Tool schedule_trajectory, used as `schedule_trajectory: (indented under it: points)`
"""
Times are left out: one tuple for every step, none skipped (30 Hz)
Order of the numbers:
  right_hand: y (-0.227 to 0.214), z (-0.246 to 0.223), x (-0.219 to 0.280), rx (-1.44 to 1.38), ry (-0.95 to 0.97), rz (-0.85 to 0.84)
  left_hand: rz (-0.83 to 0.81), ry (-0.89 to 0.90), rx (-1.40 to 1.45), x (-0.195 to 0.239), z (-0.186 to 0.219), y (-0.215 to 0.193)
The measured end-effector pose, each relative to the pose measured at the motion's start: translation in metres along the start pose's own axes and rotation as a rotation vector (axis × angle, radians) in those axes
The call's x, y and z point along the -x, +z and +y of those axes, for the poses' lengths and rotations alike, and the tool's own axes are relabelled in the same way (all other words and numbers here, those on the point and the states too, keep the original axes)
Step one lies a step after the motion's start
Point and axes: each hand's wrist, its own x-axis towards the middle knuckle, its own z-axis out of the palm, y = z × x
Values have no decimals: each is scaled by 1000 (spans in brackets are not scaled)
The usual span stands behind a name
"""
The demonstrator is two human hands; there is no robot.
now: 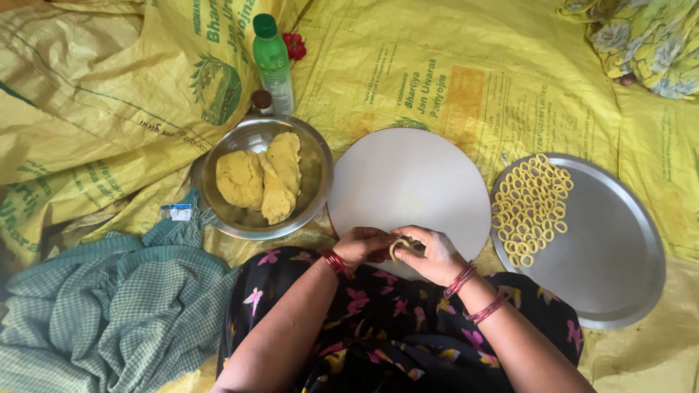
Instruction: The person rolls small pieces of yellow dough into thin strips on a white board, then joins the ends to form rings and places them on a metal tray. The process is repeated continuously with dough taken from a metal bowl.
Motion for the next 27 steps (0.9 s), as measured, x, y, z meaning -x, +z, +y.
schedule_trajectory:
  points:
    - [0,2,0,-48,10,0,0,6,-36,-1,-1,0]
    - [-1,5,0,-95,19,-1,2,13,-73,-2,-1,-1]
    - [-1,7,0,-112,29,-2,4,21,-109,-2,-1,-1]
    - [-2,9,0,-129,40,-5,3,6,-119,-2,-1,-1]
    - [-2,10,-1,-147,51,-8,2,-8,-128,-2,-2,-1]
    - [-3,12,-2,-83,40,-1,1,-21,-140,-2,-1,-1]
    - [-3,13,-3,-20,28,6,16,-42,-154,-2,0,-1]
    - [-4,16,-3,43,20,13,30,-65,-168,-2,0,-1]
    - [-4,18,-3,28,115,9,45,-89,-182,-1,1,0]
    - [-7,22,-3,13,210,5,46,-96,-153,0,2,0]
    - [-8,27,-4,-1,305,2,46,-102,-125,0,3,0]
    - [-9,32,-5,-42,262,43,47,-109,-96,0,3,0]
    - [-12,38,-7,-83,218,84,51,-101,-57,0,5,0]
    - [-14,45,-7,-124,175,123,55,-94,-17,1,6,0]
    - [-15,51,-7,19,131,151,59,-87,23,2,6,-1]
    - [-16,57,-7,163,86,178,76,-80,70,2,7,-1]
    - [-16,62,-7,307,41,204,94,-72,116,3,7,-1]
    - [-16,66,-7,179,40,152,110,-62,162,3,9,-2]
    - [-14,68,-9,50,39,99,115,-54,190,1,11,-3]
    - [-10,70,-8,-79,39,44,121,-47,219,1,11,-3]
    - [-8,70,-7,-158,124,-48,128,-41,249,1,11,-4]
    - [-4,69,-7,-237,209,-141,132,-22,275,1,11,-5]
    - [0,68,-7,-316,294,-235,137,-3,301,1,11,-5]
    - [4,67,-8,-366,337,-238,141,16,326,0,11,-6]
    - [8,66,-8,-416,379,-242,132,31,339,1,10,-7]
    - [10,65,-8,-466,422,-245,122,45,352,1,10,-7]
    - [11,66,-8,-521,446,-233,113,59,365,2,9,-7]
